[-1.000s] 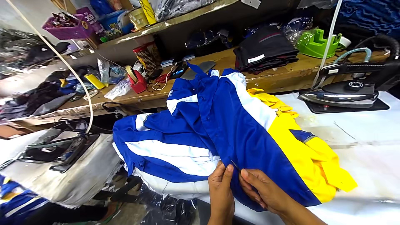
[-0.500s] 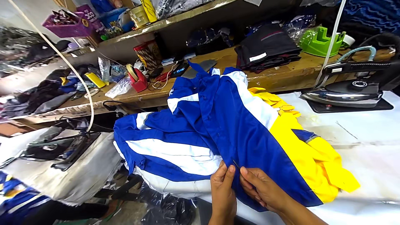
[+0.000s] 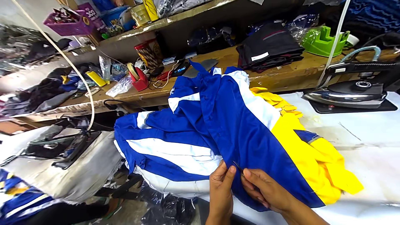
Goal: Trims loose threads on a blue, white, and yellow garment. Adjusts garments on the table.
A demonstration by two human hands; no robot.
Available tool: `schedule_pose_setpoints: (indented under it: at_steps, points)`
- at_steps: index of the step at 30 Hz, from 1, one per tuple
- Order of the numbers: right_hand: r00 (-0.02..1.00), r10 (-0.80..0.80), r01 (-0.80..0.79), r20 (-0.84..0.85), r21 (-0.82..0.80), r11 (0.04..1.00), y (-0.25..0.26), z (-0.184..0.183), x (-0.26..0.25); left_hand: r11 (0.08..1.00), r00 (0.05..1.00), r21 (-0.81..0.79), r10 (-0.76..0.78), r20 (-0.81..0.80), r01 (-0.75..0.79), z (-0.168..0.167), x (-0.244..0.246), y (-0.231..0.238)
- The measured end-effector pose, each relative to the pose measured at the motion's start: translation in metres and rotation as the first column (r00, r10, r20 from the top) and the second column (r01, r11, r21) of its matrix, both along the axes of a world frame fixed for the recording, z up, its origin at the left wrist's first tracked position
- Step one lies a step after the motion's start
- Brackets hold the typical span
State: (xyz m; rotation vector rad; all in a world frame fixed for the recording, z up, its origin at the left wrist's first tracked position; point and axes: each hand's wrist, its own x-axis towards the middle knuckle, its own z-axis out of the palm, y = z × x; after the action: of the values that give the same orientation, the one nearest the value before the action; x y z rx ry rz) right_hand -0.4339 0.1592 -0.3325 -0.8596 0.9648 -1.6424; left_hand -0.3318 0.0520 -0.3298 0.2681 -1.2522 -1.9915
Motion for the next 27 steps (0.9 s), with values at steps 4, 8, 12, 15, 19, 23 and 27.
schedule_pose_setpoints:
  at_steps: [4, 8, 12, 15, 19, 23, 27]
  points:
    - [0.999, 0.013, -0.013, 0.037, 0.013, 1.000, -0.001, 0.003, -0.001, 1.000, 1.000, -0.009, -0.005, -0.001, 0.005, -0.001, 0.000, 0.000]
    - [0.998, -0.017, 0.015, 0.061, 0.029, 0.999, -0.002, 0.006, 0.002, 0.999, 1.000, 0.036, 0.006, 0.001, -0.006, -0.002, -0.001, 0.004]
    - [0.995, -0.051, 0.048, 0.083, 0.037, 0.998, -0.002, 0.008, 0.005, 0.997, 1.000, 0.078, -0.020, -0.024, 0.022, -0.002, -0.003, 0.006]
    - [0.993, -0.059, 0.055, 0.102, 0.044, 0.998, -0.002, 0.009, 0.006, 0.996, 0.999, 0.080, -0.028, -0.042, 0.031, -0.003, -0.004, 0.007]
    - [0.991, -0.046, 0.039, 0.130, 0.055, 0.998, 0.000, 0.010, 0.006, 0.996, 0.997, 0.060, -0.058, -0.058, 0.062, -0.007, -0.004, 0.005]
    - [0.985, -0.008, -0.001, 0.171, 0.052, 0.999, 0.001, 0.010, 0.005, 0.997, 0.995, 0.008, -0.077, -0.068, 0.078, -0.010, -0.004, 0.002]
    - [0.977, 0.013, -0.024, 0.213, 0.048, 0.999, 0.001, 0.010, 0.006, 0.997, 0.994, -0.006, -0.079, -0.079, 0.079, -0.012, -0.004, 0.001]
